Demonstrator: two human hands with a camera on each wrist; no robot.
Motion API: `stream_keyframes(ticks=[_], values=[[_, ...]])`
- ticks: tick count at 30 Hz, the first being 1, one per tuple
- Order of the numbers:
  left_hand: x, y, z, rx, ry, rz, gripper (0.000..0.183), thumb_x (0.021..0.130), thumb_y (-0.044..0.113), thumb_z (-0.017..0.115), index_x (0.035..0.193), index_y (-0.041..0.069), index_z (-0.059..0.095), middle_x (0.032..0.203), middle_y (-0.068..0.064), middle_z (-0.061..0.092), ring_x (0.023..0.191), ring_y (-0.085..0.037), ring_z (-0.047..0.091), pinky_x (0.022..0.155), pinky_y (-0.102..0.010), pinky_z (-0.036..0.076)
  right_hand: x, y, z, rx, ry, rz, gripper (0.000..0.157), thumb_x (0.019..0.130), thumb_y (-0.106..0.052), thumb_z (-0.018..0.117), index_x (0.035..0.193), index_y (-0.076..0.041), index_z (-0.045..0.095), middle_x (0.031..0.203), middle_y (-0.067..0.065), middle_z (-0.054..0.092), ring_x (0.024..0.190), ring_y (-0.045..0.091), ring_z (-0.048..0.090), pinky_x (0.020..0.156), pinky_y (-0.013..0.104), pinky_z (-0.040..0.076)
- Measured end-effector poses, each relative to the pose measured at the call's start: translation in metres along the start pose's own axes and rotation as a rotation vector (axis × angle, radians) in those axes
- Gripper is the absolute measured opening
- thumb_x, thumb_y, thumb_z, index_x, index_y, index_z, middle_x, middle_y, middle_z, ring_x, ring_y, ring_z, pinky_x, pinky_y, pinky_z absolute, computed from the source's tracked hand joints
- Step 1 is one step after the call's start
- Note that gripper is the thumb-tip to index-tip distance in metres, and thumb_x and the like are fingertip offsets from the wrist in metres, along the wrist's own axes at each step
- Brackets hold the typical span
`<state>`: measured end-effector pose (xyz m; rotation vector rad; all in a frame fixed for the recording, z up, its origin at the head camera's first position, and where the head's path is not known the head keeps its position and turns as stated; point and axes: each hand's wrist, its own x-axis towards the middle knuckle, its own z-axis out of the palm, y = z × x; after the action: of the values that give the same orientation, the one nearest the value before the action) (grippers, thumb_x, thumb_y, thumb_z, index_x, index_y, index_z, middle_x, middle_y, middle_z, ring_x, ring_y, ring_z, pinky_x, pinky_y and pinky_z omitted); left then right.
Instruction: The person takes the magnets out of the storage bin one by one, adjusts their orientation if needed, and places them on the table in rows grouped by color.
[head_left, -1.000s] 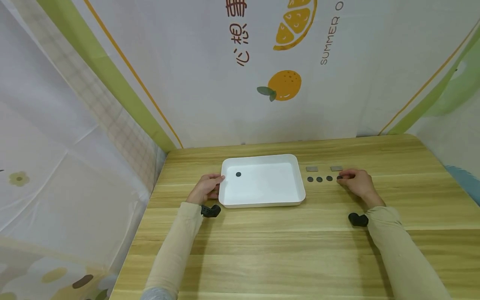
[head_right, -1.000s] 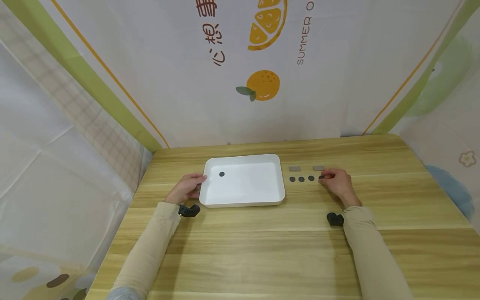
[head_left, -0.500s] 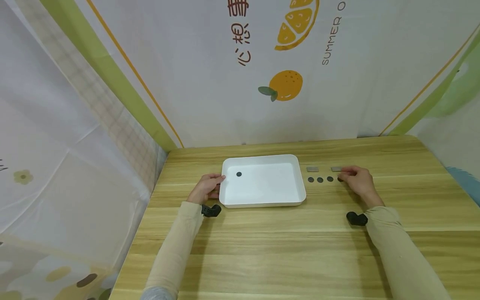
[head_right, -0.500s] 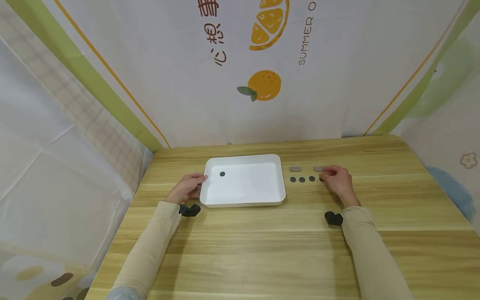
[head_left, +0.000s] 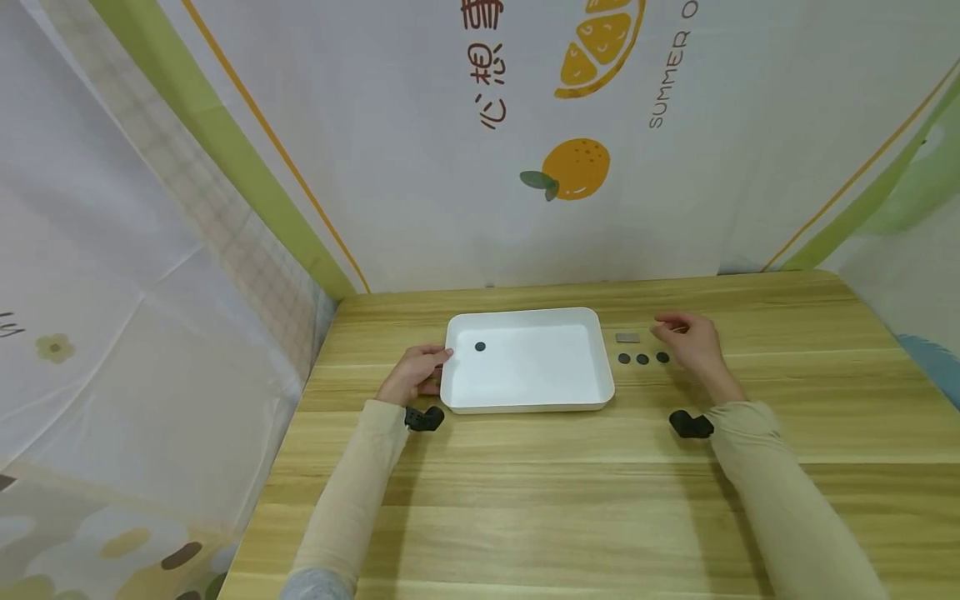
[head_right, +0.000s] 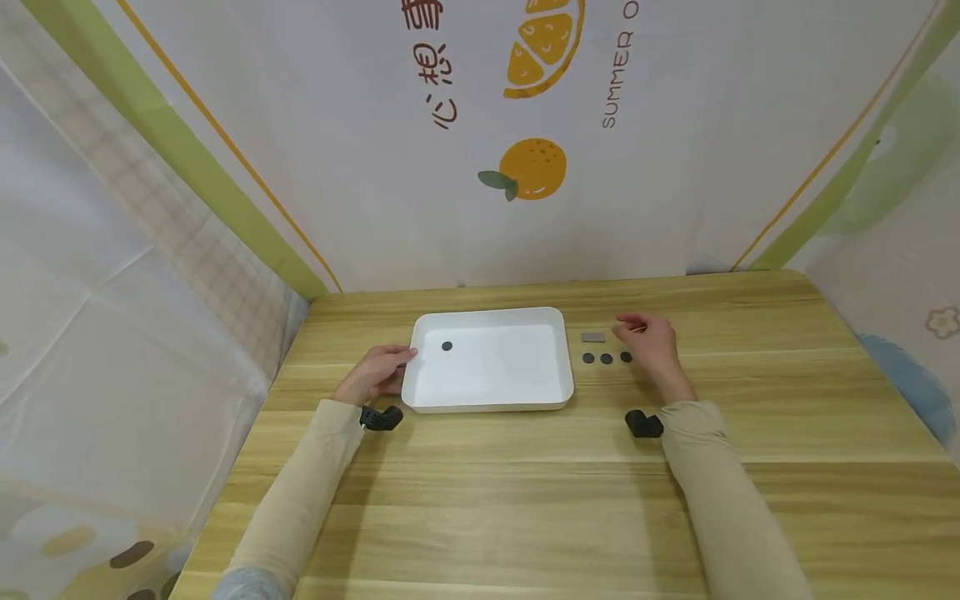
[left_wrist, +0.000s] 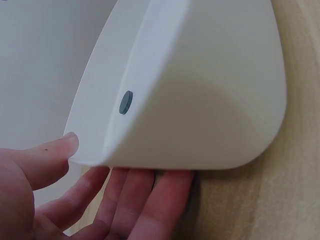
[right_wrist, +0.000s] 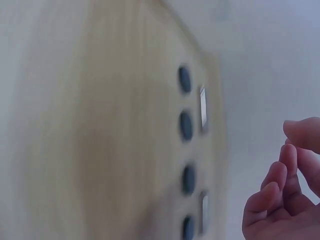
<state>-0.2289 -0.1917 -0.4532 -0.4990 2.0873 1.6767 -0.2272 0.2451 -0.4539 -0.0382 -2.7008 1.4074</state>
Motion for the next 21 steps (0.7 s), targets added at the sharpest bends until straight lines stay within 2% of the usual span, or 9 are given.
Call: stream_keyframes(ticks=[7, 14, 21], values=[[-0.001, 0.0, 0.0, 0.006, 0.003, 0.003, 0.047, 0.1, 0.024, 0.055, 0.14, 0.002, 0.045, 0.104, -0.01, 0.063, 0.074, -0.014, 0.064, 0.066, -0.032, 0.059, 0.004, -0.03, 0.018, 0.026, -0.021, -0.059, 0.035, 0.095, -0.019, 0.057, 0.122, 0.004, 0.061, 0.104, 0.016, 0.059, 0.088, 0.017, 0.051, 0.068, 0.014, 0.042], [-0.001, 0.0, 0.0, 0.003, 0.003, 0.003, 0.047, 0.099, 0.024, 0.056, 0.14, 0.003, 0.045, 0.108, -0.012, 0.063, 0.074, -0.014, 0.064, 0.065, -0.031, 0.058, 0.005, -0.052, 0.041, 0.091, -0.086, -0.096, 0.033, 0.096, -0.014, 0.058, 0.123, 0.005, 0.059, 0.104, 0.016, 0.059, 0.085, 0.015, 0.051, 0.065, 0.015, 0.043], [-0.002, 0.0, -0.001, 0.009, -0.001, 0.004, 0.05, 0.099, 0.025, 0.056, 0.142, 0.002, 0.043, 0.11, -0.013, 0.063, 0.075, -0.015, 0.065, 0.065, -0.032, 0.059, 0.005, -0.067, 0.074, 0.15, -0.164, -0.08, 0.034, 0.095, -0.017, 0.062, 0.124, 0.0, 0.059, 0.102, 0.011, 0.057, 0.086, 0.018, 0.051, 0.068, 0.02, 0.043]])
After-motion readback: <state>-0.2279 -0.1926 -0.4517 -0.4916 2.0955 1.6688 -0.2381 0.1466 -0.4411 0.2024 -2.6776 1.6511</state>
